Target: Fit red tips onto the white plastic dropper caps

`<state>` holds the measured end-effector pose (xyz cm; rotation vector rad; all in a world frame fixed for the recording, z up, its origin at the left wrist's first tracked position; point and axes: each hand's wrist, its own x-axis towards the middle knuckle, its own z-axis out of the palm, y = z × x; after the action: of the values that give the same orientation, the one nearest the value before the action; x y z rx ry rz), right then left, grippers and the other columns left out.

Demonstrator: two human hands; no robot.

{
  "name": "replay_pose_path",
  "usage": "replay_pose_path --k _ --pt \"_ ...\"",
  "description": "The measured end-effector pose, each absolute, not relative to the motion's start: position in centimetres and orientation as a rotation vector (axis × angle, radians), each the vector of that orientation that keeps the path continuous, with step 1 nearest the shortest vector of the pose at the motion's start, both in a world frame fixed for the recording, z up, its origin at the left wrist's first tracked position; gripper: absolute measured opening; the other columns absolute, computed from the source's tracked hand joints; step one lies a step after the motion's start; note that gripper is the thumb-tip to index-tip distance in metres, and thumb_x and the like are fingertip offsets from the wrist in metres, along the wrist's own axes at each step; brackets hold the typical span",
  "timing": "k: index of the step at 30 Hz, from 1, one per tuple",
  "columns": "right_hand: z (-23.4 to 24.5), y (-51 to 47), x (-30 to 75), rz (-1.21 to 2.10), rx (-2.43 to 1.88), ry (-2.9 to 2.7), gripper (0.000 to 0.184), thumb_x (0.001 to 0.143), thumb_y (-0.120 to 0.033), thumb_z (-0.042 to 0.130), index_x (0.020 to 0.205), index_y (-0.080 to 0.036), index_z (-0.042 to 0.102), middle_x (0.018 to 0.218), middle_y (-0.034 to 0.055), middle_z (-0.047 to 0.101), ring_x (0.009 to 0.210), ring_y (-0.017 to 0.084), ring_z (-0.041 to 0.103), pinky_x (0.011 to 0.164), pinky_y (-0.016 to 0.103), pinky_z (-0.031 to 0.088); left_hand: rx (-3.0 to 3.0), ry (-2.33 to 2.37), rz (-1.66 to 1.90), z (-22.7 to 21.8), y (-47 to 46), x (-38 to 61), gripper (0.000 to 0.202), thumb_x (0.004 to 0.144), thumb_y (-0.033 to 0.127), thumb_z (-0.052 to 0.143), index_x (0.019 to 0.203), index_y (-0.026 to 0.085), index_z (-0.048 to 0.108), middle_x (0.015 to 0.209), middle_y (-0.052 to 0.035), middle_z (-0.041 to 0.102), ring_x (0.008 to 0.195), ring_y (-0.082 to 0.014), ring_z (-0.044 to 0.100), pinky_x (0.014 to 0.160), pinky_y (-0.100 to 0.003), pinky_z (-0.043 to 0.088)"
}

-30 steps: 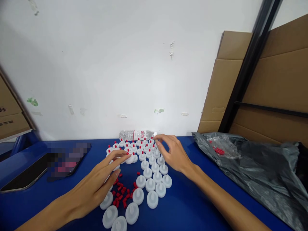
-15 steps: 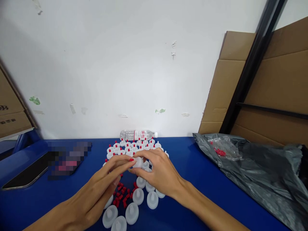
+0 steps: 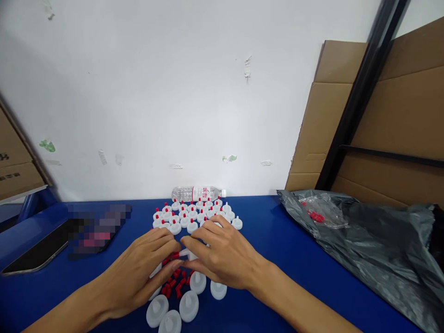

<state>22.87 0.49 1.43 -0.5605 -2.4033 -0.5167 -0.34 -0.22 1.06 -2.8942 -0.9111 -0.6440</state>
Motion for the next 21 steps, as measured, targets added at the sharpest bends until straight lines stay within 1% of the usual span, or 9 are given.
replay_pose_path --k 2,3,6,8,13,17,19,21 --pt "1.4 0.6 22.9 -0.535 -0.556 -2.419 0.028 0.101 -0.038 0.055 0.115 -0.015 0.063 0.093 0.0047 0.071 0.084 0.019 0.061 0.082 0.036 0.044 -2.914 -0.921 -0.608 1.0 -0.3 -0.3 0.021 0.104 0.024 0.041 0.084 0.02 0.047 0.084 -0.0036 0.056 0.077 -0.0201 0.047 0.068 -0.033 0.036" --pt "1.3 0.7 22.9 -0.542 -0.559 -2.42 0.028 0.101 -0.038 0.055 0.114 -0.015 0.063 0.093 0.0044 0.071 0.084 0.019 0.061 0.082 0.036 0.043 -2.922 -0.911 -0.601 1.0 -0.2 -0.3 0.023 0.104 0.022 0.038 0.083 0.02 0.045 0.083 -0.0036 0.056 0.076 -0.0199 0.046 0.068 -0.033 0.036" --pt "1.5 0.8 22.9 -0.583 -0.57 -2.387 0.027 0.1 -0.038 0.057 0.116 -0.017 0.062 0.093 0.0031 0.073 0.085 0.019 0.061 0.087 0.039 0.041 -2.946 -0.847 -0.646 0.9 0.3 -0.5 0.025 0.101 0.012 0.031 0.079 0.02 0.041 0.081 -0.0038 0.054 0.074 -0.0196 0.043 0.065 -0.033 0.033" --pt "1.9 0.8 22.9 -0.632 -0.563 -2.358 0.027 0.099 -0.039 0.058 0.116 -0.017 0.062 0.092 0.0023 0.073 0.084 0.019 0.061 0.091 0.04 0.04 -2.974 -0.818 -0.73 1.0 0.6 -0.7 0.025 0.1 0.011 0.03 0.079 0.02 0.04 0.08 -0.0033 0.051 0.073 -0.0191 0.042 0.065 -0.033 0.032" --pt "2.6 0.8 22.8 -0.784 -0.555 -2.29 0.026 0.1 -0.039 0.059 0.114 -0.018 0.063 0.089 0.0005 0.074 0.082 0.018 0.06 0.094 0.041 0.039 -3.11 -0.929 -0.943 1.1 0.8 -0.7 0.029 0.106 0.023 0.027 0.082 0.02 0.044 0.08 -0.0012 0.05 0.073 -0.0171 0.043 0.068 -0.032 0.034" --pt "2.7 0.9 22.4 -0.846 -0.546 -2.251 0.021 0.1 -0.038 0.059 0.113 -0.022 0.064 0.088 -0.0012 0.076 0.078 0.017 0.061 0.092 0.04 0.041 -3.305 -1.237 -1.206 1.0 0.3 0.1 0.041 0.108 0.036 0.029 0.073 0.02 0.042 0.068 0.0025 0.047 0.063 -0.0136 0.041 0.062 -0.028 0.033" --pt "2.9 1.3 22.9 -0.861 -0.503 -2.223 0.021 0.099 -0.035 0.061 0.114 -0.022 0.064 0.09 -0.0014 0.077 0.078 0.016 0.063 0.092 0.04 0.041 -3.375 -1.342 -1.374 1.2 -0.1 0.5 0.045 0.108 0.041 0.03 0.07 0.02 0.04 0.063 0.0034 0.046 0.059 -0.0129 0.041 0.06 -0.028 0.033" --pt "3.3 2.0 24.4 -0.872 -0.505 -2.2 0.02 0.098 -0.03 0.062 0.117 -0.022 0.064 0.098 -0.0003 0.078 0.081 0.016 0.066 0.094 0.039 0.041 -3.409 -1.359 -1.516 1.7 -0.6 0.5 0.046 0.107 0.044 0.03 0.069 0.02 0.041 0.06 0.0029 0.047 0.059 -0.0135 0.042 0.06 -0.028 0.034"
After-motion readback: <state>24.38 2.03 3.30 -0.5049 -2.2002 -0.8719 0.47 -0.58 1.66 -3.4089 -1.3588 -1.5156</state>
